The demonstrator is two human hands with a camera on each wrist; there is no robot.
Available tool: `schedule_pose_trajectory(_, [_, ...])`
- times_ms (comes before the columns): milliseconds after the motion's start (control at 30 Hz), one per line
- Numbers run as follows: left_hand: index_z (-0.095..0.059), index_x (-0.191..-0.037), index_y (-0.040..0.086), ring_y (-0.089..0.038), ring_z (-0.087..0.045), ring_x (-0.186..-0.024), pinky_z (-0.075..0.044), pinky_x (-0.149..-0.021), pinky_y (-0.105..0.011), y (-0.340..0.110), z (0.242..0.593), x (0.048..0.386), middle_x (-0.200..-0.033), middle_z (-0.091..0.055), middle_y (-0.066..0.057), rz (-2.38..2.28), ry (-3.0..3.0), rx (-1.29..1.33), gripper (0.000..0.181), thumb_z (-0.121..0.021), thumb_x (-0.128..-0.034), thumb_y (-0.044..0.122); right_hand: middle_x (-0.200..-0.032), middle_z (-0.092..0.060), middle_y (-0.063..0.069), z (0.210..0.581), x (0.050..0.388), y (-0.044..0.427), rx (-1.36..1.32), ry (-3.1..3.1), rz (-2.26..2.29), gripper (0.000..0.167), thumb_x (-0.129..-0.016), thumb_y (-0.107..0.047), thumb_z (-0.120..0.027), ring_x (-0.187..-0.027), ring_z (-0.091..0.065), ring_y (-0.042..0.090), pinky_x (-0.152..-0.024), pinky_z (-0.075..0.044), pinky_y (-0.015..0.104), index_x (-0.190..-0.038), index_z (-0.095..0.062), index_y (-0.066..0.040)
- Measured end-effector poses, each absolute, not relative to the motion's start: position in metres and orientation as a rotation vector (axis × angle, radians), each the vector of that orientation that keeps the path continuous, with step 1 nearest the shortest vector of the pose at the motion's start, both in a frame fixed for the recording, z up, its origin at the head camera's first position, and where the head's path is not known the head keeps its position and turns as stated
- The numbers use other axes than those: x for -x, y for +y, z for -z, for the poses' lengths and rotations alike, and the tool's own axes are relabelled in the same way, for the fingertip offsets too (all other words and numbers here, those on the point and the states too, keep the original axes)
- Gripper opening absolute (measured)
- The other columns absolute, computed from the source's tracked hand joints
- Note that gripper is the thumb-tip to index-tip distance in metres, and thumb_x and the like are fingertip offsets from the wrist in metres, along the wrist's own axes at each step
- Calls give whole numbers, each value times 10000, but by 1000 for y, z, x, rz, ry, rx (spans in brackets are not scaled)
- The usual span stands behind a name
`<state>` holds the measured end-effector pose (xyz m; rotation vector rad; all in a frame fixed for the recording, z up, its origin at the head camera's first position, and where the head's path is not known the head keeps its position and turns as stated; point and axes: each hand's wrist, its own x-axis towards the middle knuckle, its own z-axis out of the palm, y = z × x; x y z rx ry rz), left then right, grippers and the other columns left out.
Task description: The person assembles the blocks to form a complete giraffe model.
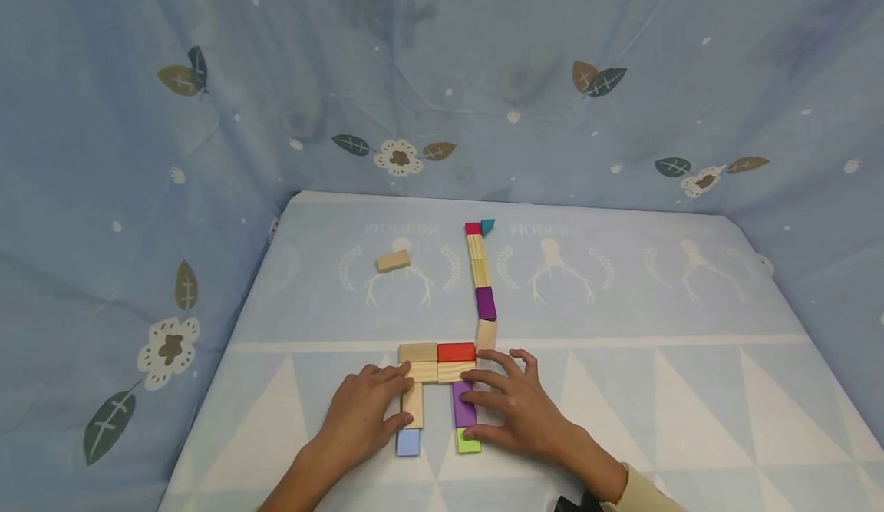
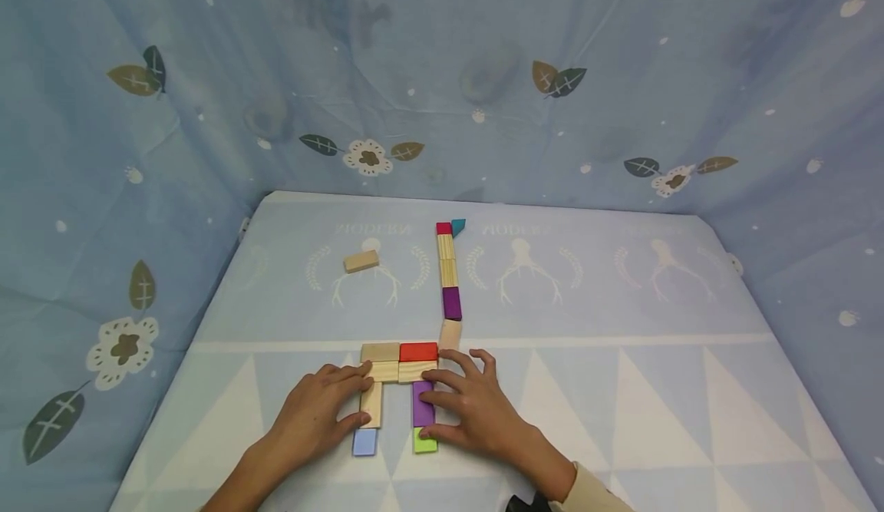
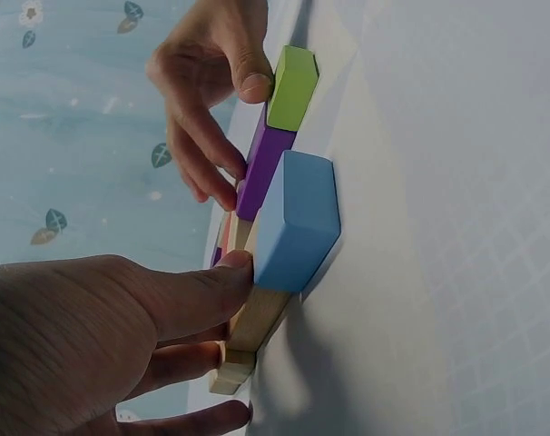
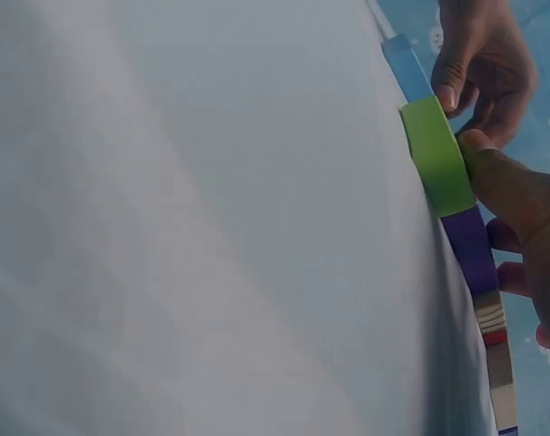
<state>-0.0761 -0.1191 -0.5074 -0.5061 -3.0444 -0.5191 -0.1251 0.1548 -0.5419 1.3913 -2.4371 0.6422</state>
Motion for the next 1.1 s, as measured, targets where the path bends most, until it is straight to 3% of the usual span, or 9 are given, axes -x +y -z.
schedule_pose_trajectory(1100, [-735,-1096,148,-229,-567,-1045,-460,-805,-407,-116,502,78,-1309,-624,-22,467,-3060,515,460,-891,-705,334,-1270,-640,-39,546,125,156,-1401,-2358,-644,415,-801,-560,-746,-1283,-465,314,-954,-234,603,-1077,-761,-251])
